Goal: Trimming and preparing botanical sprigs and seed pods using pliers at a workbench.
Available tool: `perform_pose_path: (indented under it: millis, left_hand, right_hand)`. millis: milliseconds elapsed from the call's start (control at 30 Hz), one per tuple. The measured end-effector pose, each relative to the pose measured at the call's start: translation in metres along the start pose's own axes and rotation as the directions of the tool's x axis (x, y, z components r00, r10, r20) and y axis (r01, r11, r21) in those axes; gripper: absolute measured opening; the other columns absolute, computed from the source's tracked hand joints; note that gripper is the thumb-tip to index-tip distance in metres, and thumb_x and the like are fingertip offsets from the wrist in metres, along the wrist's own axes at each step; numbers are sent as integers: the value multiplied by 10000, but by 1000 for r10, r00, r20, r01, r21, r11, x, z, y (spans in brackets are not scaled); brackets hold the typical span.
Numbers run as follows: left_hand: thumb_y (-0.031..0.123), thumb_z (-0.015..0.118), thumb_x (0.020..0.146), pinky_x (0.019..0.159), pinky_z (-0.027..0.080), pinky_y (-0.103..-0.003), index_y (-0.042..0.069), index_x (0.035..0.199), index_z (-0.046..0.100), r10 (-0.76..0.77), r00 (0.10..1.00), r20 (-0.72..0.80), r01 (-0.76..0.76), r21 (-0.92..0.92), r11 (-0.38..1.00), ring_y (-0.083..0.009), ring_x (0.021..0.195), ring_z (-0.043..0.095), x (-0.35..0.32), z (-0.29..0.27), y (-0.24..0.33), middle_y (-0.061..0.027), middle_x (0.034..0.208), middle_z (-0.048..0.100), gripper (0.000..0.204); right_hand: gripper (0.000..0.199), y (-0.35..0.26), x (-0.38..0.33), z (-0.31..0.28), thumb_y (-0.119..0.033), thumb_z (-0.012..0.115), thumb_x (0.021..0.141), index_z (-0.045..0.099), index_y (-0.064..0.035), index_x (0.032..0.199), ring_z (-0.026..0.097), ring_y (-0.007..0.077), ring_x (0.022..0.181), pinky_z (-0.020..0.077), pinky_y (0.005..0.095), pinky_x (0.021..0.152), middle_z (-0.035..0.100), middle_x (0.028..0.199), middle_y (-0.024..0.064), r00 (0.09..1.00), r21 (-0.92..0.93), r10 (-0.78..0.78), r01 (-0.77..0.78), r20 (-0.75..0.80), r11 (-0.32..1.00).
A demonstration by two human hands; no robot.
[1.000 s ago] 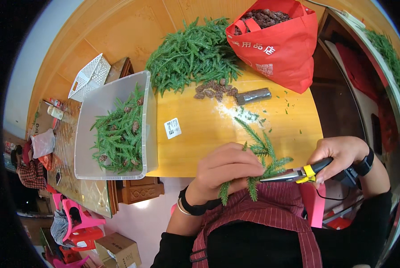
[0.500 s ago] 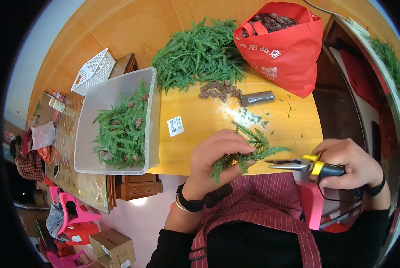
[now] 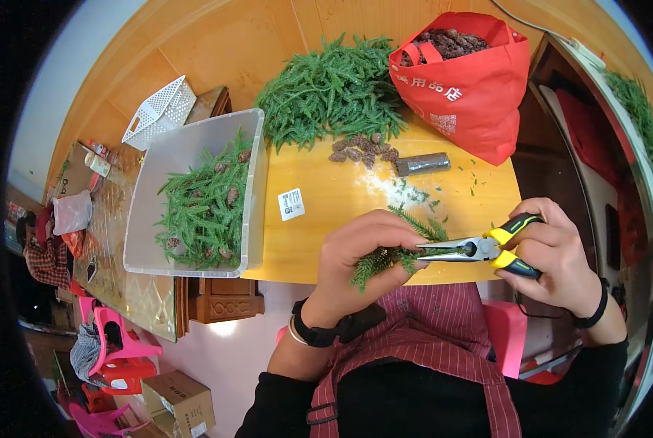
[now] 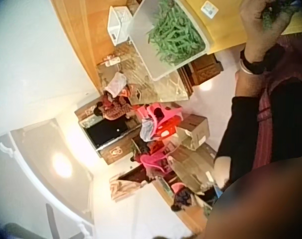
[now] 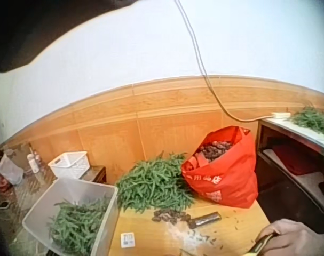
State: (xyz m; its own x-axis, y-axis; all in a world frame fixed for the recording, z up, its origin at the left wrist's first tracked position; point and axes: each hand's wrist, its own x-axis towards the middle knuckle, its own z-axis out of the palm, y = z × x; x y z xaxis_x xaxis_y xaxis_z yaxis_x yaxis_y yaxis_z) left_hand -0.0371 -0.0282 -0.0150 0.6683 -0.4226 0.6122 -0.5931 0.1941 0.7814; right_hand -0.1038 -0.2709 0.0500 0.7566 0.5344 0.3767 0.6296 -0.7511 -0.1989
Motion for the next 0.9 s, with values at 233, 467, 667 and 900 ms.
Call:
perform_pose_path:
  millis: [233,467,667,900]
  left_hand:
    - [-46,696,637,663,471,-307,-1,784,611,24,1000,12,-23,-39,999,-213,734,587,2,0,-3,-112,789,603,177]
    - [-28,684,653,639,471,-314,-1,786,624,79,996,32,-76,-79,994,-218,699,582,3,1,-5,-110,776,602,148]
    - [-23,678,651,636,468,-321,0,782,627,115,993,42,-110,-106,988,-227,691,579,6,2,-8,-103,767,602,142]
    - [-33,671,645,652,468,-328,3,772,622,106,993,56,-101,-79,992,-232,695,582,3,3,-9,-107,764,608,141]
  right_hand:
    - [233,4,-1,3,-128,733,552,517,-43,572,542,285,724,448,339,617,519,628,60,994,15,-60,62,-94,998]
    - [238,7,-4,11,-118,730,534,507,-38,559,538,280,673,444,326,572,497,608,62,976,7,-122,125,-181,992]
    - [257,11,-7,12,-145,729,514,503,-36,566,536,276,649,445,331,558,470,575,60,963,-18,-170,170,-211,985]
    - [264,9,-8,4,-191,726,548,518,-37,594,545,288,667,446,332,567,506,594,66,972,-144,-203,185,-117,972]
